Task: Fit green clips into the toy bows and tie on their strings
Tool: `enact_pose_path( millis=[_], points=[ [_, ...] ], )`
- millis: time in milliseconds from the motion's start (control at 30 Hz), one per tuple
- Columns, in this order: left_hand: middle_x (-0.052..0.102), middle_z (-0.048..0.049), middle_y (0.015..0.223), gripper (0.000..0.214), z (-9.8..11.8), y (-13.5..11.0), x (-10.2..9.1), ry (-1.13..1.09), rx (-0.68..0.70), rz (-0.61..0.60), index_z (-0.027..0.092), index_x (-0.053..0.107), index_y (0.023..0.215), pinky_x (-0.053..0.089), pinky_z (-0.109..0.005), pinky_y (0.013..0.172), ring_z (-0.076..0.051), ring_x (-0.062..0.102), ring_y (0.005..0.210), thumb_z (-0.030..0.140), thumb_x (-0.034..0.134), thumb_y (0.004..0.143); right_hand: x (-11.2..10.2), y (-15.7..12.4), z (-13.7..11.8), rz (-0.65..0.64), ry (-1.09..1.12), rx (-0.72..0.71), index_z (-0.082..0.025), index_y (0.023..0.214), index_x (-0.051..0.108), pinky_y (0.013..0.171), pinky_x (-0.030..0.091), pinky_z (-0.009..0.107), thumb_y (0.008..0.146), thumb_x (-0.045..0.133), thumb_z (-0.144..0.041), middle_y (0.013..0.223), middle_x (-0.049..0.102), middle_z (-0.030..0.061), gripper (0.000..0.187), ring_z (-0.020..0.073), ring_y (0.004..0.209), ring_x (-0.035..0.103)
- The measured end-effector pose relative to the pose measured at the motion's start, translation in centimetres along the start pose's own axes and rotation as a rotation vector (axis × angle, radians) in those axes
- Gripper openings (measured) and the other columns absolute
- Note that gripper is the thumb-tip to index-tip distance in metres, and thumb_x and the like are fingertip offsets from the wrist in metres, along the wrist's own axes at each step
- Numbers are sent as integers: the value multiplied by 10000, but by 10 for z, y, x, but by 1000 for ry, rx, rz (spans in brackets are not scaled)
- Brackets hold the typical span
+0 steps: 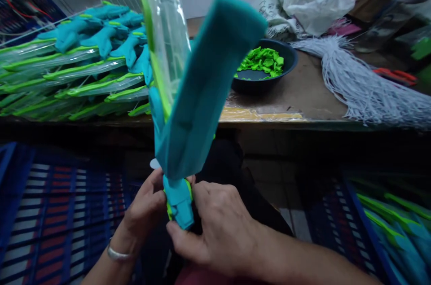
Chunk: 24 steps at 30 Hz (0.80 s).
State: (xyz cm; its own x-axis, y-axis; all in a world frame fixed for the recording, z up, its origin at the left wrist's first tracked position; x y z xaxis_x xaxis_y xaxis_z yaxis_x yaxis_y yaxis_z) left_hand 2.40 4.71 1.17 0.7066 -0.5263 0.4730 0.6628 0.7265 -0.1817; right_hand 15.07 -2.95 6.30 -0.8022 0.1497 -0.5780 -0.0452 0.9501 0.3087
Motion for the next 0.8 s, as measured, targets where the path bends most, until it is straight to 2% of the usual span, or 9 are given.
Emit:
enact_pose_path(
  millis=[100, 200, 333, 467, 567, 667, 733, 800],
  points=[
    [684, -79, 1051, 473, -3, 1, 4, 45, 5, 51, 212, 644, 1191, 528, -366, 978, -285, 633, 1123, 374, 792, 772, -9, 0, 7, 18, 72, 12, -175, 761, 592, 541, 322, 266, 854, 598, -406, 650, 595, -9, 250, 132, 561, 525],
    [735, -112, 1104, 596, -7, 5, 11, 129, 10, 138, 196, 594, 1304, 569, -356, 909, -321, 670, 1133, 366, 808, 776, -15, -2, 17, 16, 84, 5, -187, 692, 538, 520, 279, 261, 849, 572, -360, 601, 551, -29, 236, 105, 517, 464],
    [756, -118, 1128, 636, -13, 13, 26, 152, 9, 152, 195, 578, 1298, 576, -369, 904, -326, 694, 1103, 415, 831, 758, -21, -5, 27, 19, -15, -75, -190, 677, 536, 565, 322, 278, 871, 544, -379, 633, 584, -16, 272, 125, 576, 526],
    [753, -100, 1118, 566, -12, 23, 31, 234, -24, 88, 220, 589, 1225, 573, -327, 810, -322, 698, 1060, 455, 822, 765, -24, -3, 37, -96, -9, -12, -202, 684, 520, 575, 325, 268, 867, 579, -351, 640, 569, -38, 243, 117, 574, 507],
    [743, -94, 1119, 526, -10, 32, 29, 391, -66, 20, 224, 574, 1204, 554, -310, 806, -292, 696, 995, 491, 786, 803, -29, -4, 44, -184, 30, 62, -201, 743, 542, 580, 339, 238, 887, 636, -348, 696, 580, -50, 227, 103, 600, 513],
    [746, -48, 1017, 530, -11, 41, 24, 532, -97, 4, 243, 561, 1178, 547, -285, 772, -243, 682, 880, 509, 796, 785, -36, -13, 56, -360, 85, 24, -192, 760, 581, 565, 353, 200, 911, 680, -440, 763, 613, -49, 308, 88, 637, 545],
    [737, -21, 922, 582, -12, 43, 19, 580, -123, 33, 256, 555, 1169, 540, -278, 724, -236, 670, 819, 533, 824, 733, -55, -20, 80, -393, 13, 48, -188, 767, 627, 556, 367, 183, 893, 712, -468, 756, 633, -53, 319, 83, 635, 563],
    [727, -15, 864, 635, -13, 44, 11, 614, -148, 72, 266, 551, 1176, 539, -298, 713, -249, 664, 790, 567, 832, 693, -97, -21, 119, -229, -211, 163, -193, 816, 680, 599, 412, 179, 883, 734, -398, 764, 670, -55, 222, 91, 659, 592]
  ],
)
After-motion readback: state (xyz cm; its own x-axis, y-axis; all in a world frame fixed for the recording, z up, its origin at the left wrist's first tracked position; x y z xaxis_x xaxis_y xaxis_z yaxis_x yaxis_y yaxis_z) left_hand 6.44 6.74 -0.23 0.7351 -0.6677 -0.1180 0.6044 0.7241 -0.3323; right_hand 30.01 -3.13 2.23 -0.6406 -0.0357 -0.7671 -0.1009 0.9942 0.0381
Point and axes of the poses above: each hand's wrist, its own y-axis towards the middle knuckle, its own x-axis out of the palm, z = x × y, the point moved 6 cm from there along y, towards the middle knuckle
